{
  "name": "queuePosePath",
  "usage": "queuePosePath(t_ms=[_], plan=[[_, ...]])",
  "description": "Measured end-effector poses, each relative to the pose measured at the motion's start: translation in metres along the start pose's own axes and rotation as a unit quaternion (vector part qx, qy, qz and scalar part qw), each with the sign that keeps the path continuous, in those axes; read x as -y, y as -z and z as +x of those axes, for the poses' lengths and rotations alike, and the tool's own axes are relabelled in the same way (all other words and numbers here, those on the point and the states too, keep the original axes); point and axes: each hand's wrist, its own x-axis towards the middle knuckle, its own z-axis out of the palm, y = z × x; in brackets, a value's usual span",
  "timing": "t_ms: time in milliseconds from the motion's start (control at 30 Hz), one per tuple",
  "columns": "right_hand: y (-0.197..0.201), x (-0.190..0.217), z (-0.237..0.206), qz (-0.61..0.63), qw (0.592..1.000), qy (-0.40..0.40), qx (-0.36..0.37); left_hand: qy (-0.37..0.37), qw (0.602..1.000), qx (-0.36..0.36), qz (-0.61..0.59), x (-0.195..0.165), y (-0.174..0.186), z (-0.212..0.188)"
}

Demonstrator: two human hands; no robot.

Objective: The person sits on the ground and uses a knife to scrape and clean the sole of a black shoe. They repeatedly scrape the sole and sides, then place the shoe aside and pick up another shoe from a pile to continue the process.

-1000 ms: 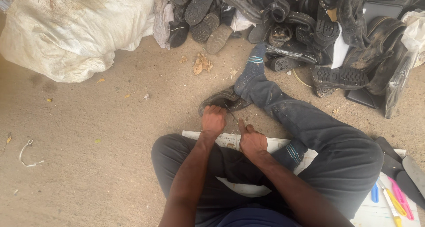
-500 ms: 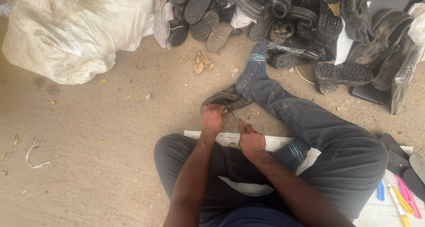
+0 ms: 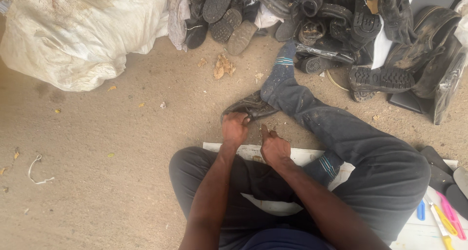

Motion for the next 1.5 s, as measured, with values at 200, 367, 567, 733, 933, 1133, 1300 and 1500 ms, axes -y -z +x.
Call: queuePosePath(t_ms=[200,367,567,733,933,1133,1300,1500], plan=[[0.004,0.008,0.010,0.000,1.000,-0.003,0.023,0.020,0.999,0.008,-0.034,0.001,0.004,0.002],[0.015,0.001,0.000,0.114,0.993,-0.036,0.010,0.060,0.996,0.010,-0.072,-0.005,0.008,0.005],[-0.005,-0.006,0.030,0.216,0.970,-0.090,0.062,0.059,0.994,-0.012,-0.087,-0.008,0.011,0.003],[-0.032,-0.015,-0.004,0.297,0.954,-0.020,-0.014,0.098,0.983,-0.023,-0.151,-0.003,0.006,0.008],[-0.025,0.012,0.006,0.373,0.908,-0.169,0.090,0.086,0.983,-0.028,-0.158,-0.002,0.006,0.003],[-0.026,0.031,-0.026,0.318,0.944,-0.078,0.039,0.140,0.970,-0.031,-0.196,-0.005,0.012,0.008],[-0.034,0.033,-0.032,0.328,0.944,-0.019,-0.026,0.272,0.899,-0.002,-0.344,-0.005,0.014,0.006],[-0.003,0.061,-0.044,0.305,0.937,-0.127,0.113,0.268,0.811,-0.023,-0.519,0.005,0.011,-0.002]])
